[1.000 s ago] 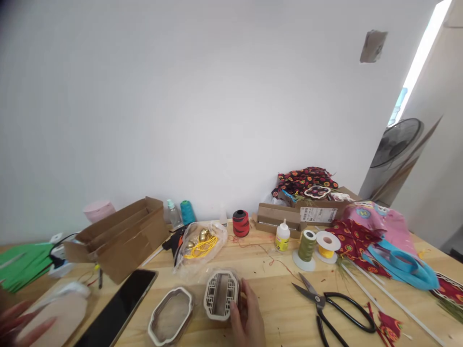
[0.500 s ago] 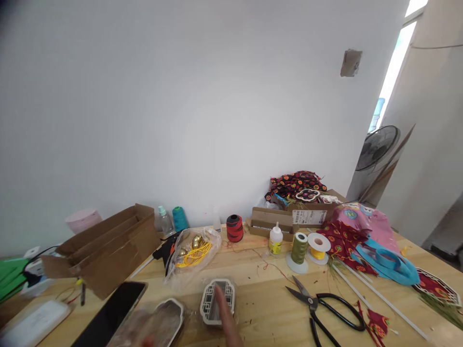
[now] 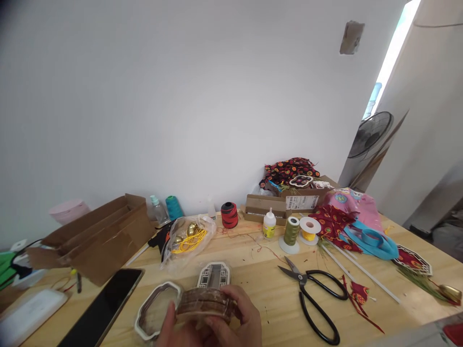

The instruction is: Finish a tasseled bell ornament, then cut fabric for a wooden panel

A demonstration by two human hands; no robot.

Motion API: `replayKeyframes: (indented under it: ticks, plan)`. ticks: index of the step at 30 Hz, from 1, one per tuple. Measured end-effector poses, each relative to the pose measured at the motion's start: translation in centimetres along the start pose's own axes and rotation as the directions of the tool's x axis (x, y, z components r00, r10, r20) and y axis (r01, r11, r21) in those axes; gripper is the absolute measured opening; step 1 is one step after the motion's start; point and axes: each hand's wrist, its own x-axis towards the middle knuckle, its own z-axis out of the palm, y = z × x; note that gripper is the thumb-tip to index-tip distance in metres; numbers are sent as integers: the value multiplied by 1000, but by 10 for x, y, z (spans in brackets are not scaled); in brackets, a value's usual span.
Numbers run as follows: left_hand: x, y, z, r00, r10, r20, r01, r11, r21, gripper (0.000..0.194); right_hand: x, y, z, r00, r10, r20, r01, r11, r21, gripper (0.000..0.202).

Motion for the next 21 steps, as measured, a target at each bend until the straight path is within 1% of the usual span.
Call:
replayKeyframes:
  ticks: [1,2,4,5,6,7,9,10,11,13,14,15,17,19,21]
  plan:
    - [-2,2,0,1000,-14,17,14,1000,-27,51,1,-3,-1,994,-95,45,98,993,-68,37]
    - [-3,4,0,1000,-17,26,18,998,-55,47,3,-6,-2,974,-200,110,213,970,-120,41]
    - [-6,7,2,1000,2,27,0,996,-84,43,7,-13,-5,894,-376,246,420,893,-162,45]
    - [-7,9,3,1000,15,23,-13,996,-89,45,9,-17,-7,854,-430,293,488,858,-164,44]
    - [-8,10,4,999,34,16,-32,996,-89,47,10,-21,-8,831,-454,321,522,836,-167,41]
    - [-10,12,6,998,56,6,-56,995,-86,48,12,-25,-10,827,-459,325,529,831,-172,37]
    - [-12,14,9,995,101,-16,-102,991,-83,49,13,-30,-11,842,-444,307,510,841,-181,31]
    - [-13,15,10,993,119,-25,-121,989,-86,48,13,-32,-11,843,-441,307,508,841,-188,30]
    - [-13,15,11,991,128,-28,-130,987,-96,48,12,-33,-11,836,-443,325,518,833,-197,31]
    - [-13,15,12,993,119,-16,-120,983,-141,47,10,-33,-8,810,-461,362,557,799,-227,37]
    - [-13,15,12,994,112,-7,-112,980,-164,46,9,-33,-5,804,-468,367,569,783,-250,36]
    - [-13,14,13,994,106,0,-104,978,-181,45,7,-33,-3,807,-475,350,573,774,-270,31]
    - [-12,13,15,995,103,-2,-102,977,-186,42,4,-32,1,827,-486,282,556,778,-291,17]
    - [-12,12,16,993,112,-23,-114,981,-157,41,0,-31,4,854,-470,223,517,812,-270,12]
    - [-13,10,18,993,113,-43,-118,986,-115,42,-6,-31,5,885,-431,177,462,863,-207,9]
